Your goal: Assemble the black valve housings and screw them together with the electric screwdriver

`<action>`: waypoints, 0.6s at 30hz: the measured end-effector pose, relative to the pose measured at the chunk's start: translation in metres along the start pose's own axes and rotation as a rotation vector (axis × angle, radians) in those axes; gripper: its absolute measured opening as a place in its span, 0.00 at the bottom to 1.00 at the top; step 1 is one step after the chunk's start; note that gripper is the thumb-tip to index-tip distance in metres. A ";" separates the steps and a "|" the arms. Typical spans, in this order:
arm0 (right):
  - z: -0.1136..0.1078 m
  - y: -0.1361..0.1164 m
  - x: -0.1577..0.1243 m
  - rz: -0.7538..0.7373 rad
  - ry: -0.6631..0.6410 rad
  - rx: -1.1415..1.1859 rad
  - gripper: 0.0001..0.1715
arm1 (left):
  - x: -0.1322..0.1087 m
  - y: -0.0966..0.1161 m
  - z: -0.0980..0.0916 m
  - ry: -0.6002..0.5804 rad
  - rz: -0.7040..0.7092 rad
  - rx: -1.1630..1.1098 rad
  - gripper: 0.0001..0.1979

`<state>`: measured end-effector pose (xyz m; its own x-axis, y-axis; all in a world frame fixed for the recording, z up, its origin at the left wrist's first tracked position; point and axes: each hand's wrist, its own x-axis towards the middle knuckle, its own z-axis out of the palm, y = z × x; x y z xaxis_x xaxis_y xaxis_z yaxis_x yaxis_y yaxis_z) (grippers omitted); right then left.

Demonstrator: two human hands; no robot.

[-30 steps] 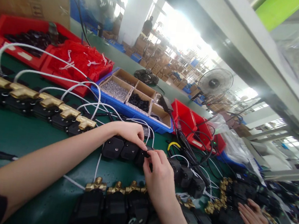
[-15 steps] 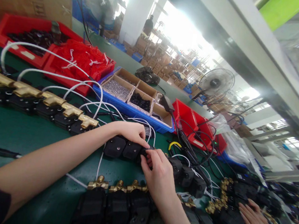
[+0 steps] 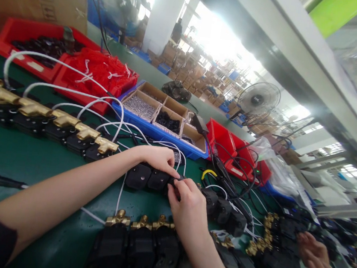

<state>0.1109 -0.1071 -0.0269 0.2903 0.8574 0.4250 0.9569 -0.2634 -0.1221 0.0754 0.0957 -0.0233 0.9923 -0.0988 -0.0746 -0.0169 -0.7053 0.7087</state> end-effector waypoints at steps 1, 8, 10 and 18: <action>0.000 -0.001 0.000 0.011 0.002 -0.005 0.09 | 0.000 0.001 0.000 0.000 -0.001 0.003 0.24; -0.001 0.000 -0.001 -0.031 0.002 0.029 0.12 | -0.002 0.003 0.000 -0.003 -0.014 0.007 0.23; -0.002 0.002 -0.001 -0.055 0.003 0.046 0.13 | -0.001 0.003 0.000 -0.004 -0.014 0.007 0.23; -0.005 0.003 -0.005 -0.055 0.029 -0.024 0.14 | 0.000 0.001 0.001 -0.007 0.004 0.001 0.25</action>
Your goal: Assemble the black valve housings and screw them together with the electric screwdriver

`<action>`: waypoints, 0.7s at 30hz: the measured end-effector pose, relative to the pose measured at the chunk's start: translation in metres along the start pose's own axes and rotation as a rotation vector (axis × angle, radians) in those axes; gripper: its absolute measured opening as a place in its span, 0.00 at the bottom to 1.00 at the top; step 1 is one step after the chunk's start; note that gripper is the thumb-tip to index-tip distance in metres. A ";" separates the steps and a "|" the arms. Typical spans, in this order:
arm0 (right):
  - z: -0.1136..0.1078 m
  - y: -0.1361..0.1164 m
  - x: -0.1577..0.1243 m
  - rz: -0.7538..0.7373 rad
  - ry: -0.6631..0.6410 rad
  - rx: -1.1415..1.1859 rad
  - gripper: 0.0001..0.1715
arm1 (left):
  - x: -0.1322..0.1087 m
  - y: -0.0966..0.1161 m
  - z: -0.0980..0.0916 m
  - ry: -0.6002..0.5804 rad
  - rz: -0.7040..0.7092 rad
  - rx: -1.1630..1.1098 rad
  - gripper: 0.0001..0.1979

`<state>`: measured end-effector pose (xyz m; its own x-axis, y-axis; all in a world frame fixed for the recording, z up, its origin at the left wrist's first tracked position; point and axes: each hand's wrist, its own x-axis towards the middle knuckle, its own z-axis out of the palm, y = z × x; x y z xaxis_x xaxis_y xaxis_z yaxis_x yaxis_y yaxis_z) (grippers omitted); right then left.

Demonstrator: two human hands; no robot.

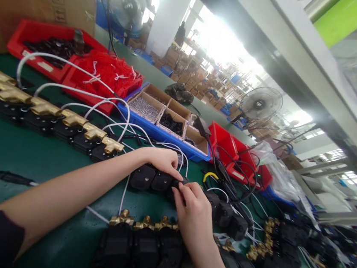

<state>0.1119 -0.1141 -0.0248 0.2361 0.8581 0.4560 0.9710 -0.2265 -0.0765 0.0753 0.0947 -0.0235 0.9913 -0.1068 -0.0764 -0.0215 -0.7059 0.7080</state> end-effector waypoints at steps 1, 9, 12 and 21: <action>0.000 0.000 0.000 0.005 0.001 -0.023 0.15 | 0.000 0.000 0.000 0.000 0.004 0.000 0.26; 0.006 -0.003 0.000 0.017 -0.020 -0.153 0.15 | 0.000 -0.003 0.001 0.013 0.034 -0.002 0.26; 0.007 -0.004 -0.001 0.024 -0.034 -0.170 0.15 | 0.001 -0.003 0.001 0.019 0.051 -0.006 0.26; 0.005 0.000 -0.004 0.034 -0.026 -0.007 0.10 | 0.000 -0.004 0.006 0.049 0.062 -0.137 0.25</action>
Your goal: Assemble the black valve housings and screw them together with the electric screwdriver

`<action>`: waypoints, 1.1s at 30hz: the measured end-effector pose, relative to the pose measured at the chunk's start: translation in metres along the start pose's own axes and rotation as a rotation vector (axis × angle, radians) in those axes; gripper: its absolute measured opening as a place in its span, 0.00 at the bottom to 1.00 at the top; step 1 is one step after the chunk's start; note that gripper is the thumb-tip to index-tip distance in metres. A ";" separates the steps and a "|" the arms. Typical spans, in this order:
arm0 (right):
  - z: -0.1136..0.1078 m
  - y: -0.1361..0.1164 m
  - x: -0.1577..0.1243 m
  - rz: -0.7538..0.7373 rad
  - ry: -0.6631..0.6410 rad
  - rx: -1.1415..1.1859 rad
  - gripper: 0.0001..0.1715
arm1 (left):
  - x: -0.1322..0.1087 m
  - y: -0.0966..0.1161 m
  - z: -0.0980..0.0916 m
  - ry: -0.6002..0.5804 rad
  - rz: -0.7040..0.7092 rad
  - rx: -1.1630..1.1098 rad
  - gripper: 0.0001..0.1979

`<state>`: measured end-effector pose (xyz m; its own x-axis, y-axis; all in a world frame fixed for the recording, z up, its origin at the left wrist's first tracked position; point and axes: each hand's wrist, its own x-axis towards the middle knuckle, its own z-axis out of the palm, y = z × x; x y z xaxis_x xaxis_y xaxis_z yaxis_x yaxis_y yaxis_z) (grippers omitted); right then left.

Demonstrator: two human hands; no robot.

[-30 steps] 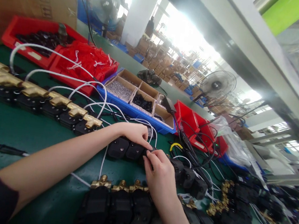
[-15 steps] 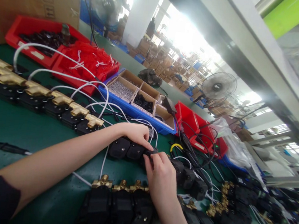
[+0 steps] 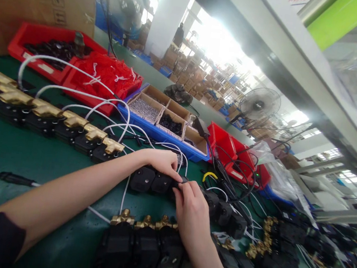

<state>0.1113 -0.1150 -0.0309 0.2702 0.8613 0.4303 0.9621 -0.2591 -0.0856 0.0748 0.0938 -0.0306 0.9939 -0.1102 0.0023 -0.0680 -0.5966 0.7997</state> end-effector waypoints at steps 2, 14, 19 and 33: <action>-0.006 0.001 0.002 0.021 0.034 0.072 0.06 | -0.002 0.004 -0.003 0.058 -0.031 -0.073 0.28; -0.050 -0.015 0.055 -0.027 0.302 0.260 0.08 | -0.015 0.069 -0.009 0.263 -0.263 -1.396 0.31; -0.043 -0.019 0.068 -0.042 0.112 0.186 0.09 | -0.015 0.075 -0.003 0.323 -0.335 -1.395 0.28; -0.030 -0.019 0.048 0.279 0.120 0.740 0.09 | -0.077 0.061 0.005 0.468 -0.133 -0.737 0.13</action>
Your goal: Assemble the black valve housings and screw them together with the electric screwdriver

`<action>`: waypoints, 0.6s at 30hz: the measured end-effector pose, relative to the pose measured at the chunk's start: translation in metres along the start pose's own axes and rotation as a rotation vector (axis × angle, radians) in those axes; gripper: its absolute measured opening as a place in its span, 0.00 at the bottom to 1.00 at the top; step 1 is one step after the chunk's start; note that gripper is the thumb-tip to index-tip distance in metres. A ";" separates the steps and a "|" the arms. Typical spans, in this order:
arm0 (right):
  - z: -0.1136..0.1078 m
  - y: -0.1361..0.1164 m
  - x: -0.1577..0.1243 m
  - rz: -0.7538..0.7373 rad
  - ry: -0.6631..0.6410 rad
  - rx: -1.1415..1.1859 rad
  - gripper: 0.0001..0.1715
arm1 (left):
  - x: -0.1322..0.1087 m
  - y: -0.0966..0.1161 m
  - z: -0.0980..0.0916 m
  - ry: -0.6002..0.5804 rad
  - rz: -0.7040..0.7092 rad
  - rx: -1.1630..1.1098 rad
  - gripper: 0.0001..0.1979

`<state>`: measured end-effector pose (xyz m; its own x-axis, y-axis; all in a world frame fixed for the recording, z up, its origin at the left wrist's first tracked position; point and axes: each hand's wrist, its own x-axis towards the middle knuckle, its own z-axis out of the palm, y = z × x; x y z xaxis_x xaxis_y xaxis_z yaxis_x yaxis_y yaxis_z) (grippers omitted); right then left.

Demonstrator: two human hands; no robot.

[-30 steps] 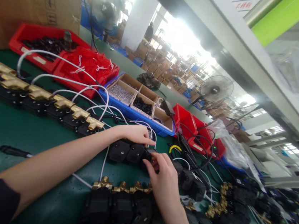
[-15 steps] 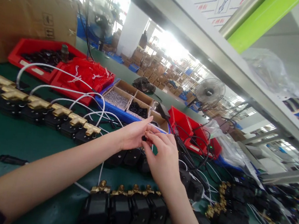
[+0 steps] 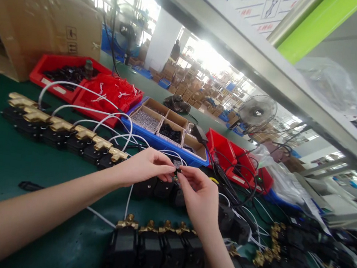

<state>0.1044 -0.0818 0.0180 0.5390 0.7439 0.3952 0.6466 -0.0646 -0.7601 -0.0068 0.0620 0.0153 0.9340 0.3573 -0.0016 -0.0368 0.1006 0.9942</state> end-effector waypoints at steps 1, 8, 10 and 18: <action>0.003 0.000 -0.002 0.010 0.002 0.019 0.09 | -0.002 -0.001 -0.002 0.017 0.017 0.039 0.12; 0.013 -0.009 -0.010 -0.174 0.053 -0.118 0.08 | -0.004 -0.004 -0.001 0.120 0.050 0.146 0.10; 0.014 -0.009 -0.011 -0.249 0.079 -0.216 0.08 | -0.002 -0.005 -0.004 0.099 0.090 0.242 0.11; 0.020 0.013 -0.014 -0.270 -0.120 -0.364 0.10 | 0.011 -0.028 -0.032 -0.081 0.150 0.735 0.14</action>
<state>0.0944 -0.0803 -0.0076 0.2730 0.8365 0.4751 0.9139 -0.0712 -0.3997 -0.0067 0.0926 -0.0157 0.9619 0.2462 0.1189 0.0546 -0.5990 0.7989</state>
